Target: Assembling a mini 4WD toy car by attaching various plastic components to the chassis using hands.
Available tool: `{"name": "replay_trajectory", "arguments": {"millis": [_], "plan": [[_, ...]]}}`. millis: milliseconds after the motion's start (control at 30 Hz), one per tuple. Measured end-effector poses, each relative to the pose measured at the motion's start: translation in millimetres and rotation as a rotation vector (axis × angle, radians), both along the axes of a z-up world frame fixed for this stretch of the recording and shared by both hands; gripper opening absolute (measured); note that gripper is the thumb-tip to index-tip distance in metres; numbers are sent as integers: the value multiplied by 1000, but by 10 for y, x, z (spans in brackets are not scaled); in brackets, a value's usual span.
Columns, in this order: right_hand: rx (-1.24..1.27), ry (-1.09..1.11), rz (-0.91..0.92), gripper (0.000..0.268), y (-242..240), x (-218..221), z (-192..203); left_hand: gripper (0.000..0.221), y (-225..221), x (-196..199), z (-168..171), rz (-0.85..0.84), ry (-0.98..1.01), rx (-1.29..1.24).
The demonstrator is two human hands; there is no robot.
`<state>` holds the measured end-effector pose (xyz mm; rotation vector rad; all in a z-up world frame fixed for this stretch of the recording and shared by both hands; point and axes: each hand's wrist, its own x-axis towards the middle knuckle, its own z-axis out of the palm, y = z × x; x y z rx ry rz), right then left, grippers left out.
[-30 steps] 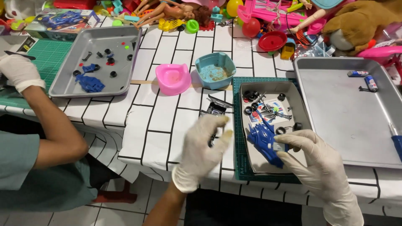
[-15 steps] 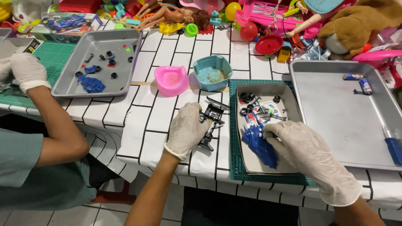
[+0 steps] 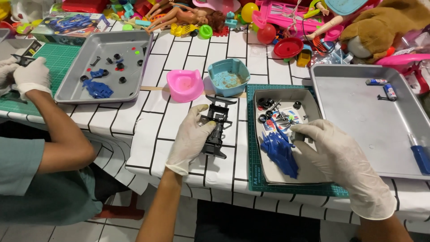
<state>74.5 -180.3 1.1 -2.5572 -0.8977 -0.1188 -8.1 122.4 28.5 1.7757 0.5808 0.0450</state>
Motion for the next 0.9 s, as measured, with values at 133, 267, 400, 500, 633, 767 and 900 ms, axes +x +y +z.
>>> {"name": "replay_trajectory", "arguments": {"millis": [133, 267, 400, 500, 633, 767, 900], "plan": [[242, -251, 123, 38, 125, -89, 143, 55, -195, -137, 96, 7, -93, -217], [357, -305, 329, 33, 452, -170, 329, 46, -423, -249, 213, -46, -81, -329], [273, -500, 432, 32, 694, -167, 246, 45, -539, -300, -36, -190, -275, -257], [211, -548, 411, 28, 723, -184, 218, 45, -591, -325, -58, -170, -289, -326], [248, -524, 416, 24, 745, -222, 182, 45, -645, -301, -176, -156, -259, -308], [287, -508, 422, 27, 693, -189, 89, 46, -720, -254, -324, -153, -364, -394], [378, -362, 385, 29, 640, -207, 64, 53, -739, -252, -247, -134, -203, -341]]}}
